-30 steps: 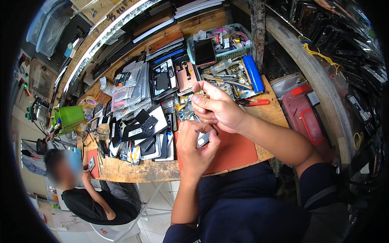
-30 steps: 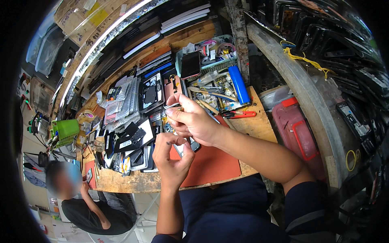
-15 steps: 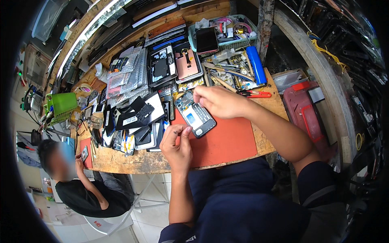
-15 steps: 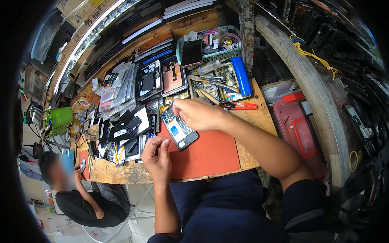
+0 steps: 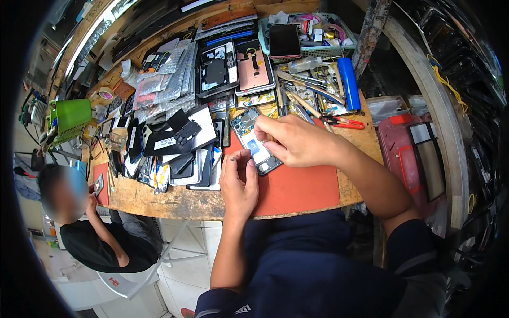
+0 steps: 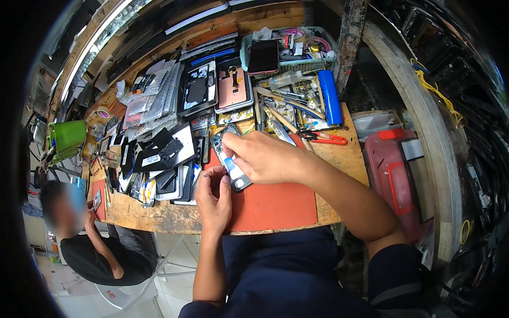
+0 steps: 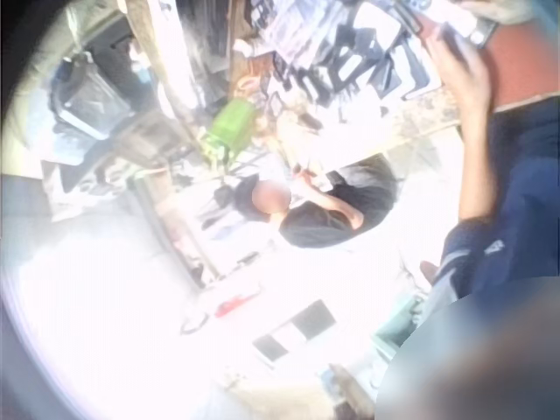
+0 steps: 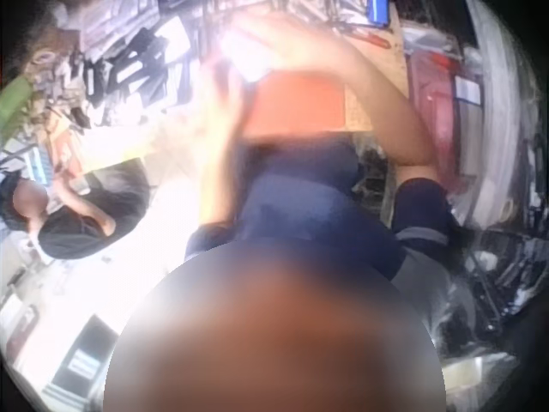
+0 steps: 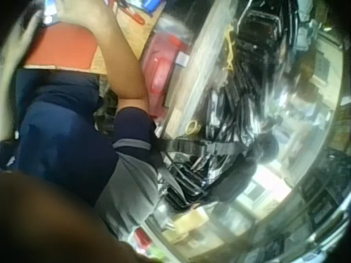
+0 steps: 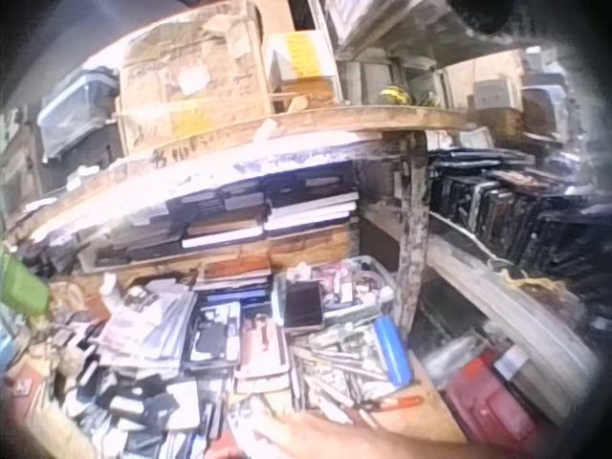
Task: The person disassembles a smartphone, removes the battery, and reassembles the device. They then test the phone by turning it on and interacting with the screen. The person also handles multiple other smartphones and phone cases, sorting and stacking them on the workbench.
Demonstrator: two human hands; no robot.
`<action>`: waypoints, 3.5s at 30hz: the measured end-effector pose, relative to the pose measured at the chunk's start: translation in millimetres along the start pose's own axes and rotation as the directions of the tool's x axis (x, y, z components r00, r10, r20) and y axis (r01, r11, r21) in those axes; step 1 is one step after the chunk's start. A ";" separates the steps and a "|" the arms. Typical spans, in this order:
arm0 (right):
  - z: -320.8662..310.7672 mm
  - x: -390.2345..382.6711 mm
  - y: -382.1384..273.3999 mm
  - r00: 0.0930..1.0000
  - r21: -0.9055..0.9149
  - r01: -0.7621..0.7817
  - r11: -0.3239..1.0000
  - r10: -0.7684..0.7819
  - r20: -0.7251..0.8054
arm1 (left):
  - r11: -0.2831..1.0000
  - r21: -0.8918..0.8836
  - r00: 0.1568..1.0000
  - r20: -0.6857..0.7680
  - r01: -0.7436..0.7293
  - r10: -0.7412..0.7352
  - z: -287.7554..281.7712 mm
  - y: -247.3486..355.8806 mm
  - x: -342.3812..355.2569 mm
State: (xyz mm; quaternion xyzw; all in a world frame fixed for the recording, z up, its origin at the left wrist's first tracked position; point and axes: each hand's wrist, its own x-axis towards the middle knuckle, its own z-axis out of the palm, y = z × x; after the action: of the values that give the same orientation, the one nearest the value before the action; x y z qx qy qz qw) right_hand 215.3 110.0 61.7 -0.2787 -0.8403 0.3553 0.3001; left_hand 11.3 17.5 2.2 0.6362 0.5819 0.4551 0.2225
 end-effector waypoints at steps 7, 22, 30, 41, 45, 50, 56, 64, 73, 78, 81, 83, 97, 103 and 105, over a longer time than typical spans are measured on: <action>-0.2 -0.2 -1.5 0.999 -0.010 0.043 0.999 -0.042 0.011 | 0.998 0.004 0.997 -0.015 -0.069 0.069 1.6 5.4 1.7; 8.6 -6.1 -32.4 0.970 -0.369 0.242 0.898 -0.219 0.103 | 0.952 0.206 0.968 0.149 -0.228 0.200 -2.6 0.7 9.3; -8.0 -3.8 -38.3 0.974 -0.323 0.202 0.925 -0.154 0.166 | 0.966 0.171 0.979 0.092 -0.194 0.180 -3.2 6.9 5.9; -1.6 -8.2 -56.9 0.981 -0.472 0.183 0.862 -0.125 0.151 | 0.893 0.277 0.935 0.132 -0.354 0.329 10.3 2.9 2.2; 0.6 -8.1 -38.9 0.982 -0.317 0.143 0.938 -0.093 0.166 | 0.913 0.287 0.952 0.183 -0.290 0.245 14.0 2.8 5.3; 8.9 -2.0 -41.8 0.992 -0.417 0.126 0.900 -0.111 0.060 | 0.896 0.339 0.953 0.196 -0.286 0.230 11.0 7.8 12.4; 3.4 -3.2 -36.5 0.986 -0.427 0.164 0.890 -0.155 0.055 | 0.883 0.368 0.950 0.220 -0.290 0.221 10.6 11.6 11.7; 1.4 -3.2 -31.8 0.987 -0.327 0.156 0.932 -0.134 0.091 | 0.884 0.359 0.944 0.244 -0.300 0.222 8.1 14.3 12.7; 1.0 0.4 -34.9 0.988 -0.367 0.153 0.917 -0.143 0.054 | 0.890 0.354 0.951 0.215 -0.286 0.221 14.7 8.0 9.7; 4.3 -0.6 -28.7 0.987 -0.351 0.162 0.923 -0.147 0.067 | 0.886 0.367 0.953 0.213 -0.284 0.217 14.2 12.2 10.5; 0.3 -2.0 -36.5 0.988 -0.333 0.146 0.932 -0.120 0.098 | 0.881 0.374 0.951 0.218 -0.291 0.222 13.7 15.5 11.9; 0.9 -1.5 -31.2 0.992 -0.356 0.120 0.927 -0.101 0.072 | 0.854 0.418 0.944 0.240 -0.309 0.224 14.8 15.2 15.3; -2.3 -3.5 -25.3 1.000 -0.223 0.025 0.975 -0.029 -0.012 | 0.683 0.673 0.959 0.199 -0.285 0.204 31.5 40.4 2.5; -17.8 1.5 -15.3 0.975 -0.272 -0.007 0.962 -0.053 -0.214 | 0.636 0.696 0.943 0.250 -0.334 0.221 31.2 32.7 4.7; -13.3 1.9 4.8 0.989 -0.342 0.015 0.939 -0.065 -0.135 | 0.776 0.563 0.943 0.309 -0.283 0.120 16.2 32.7 9.1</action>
State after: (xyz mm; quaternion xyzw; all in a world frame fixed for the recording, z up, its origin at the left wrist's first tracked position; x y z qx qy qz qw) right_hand 224.6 119.9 66.1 -0.3341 -0.8705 0.1773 0.3148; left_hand 41.6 22.8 23.8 0.7859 0.5899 0.1826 0.0323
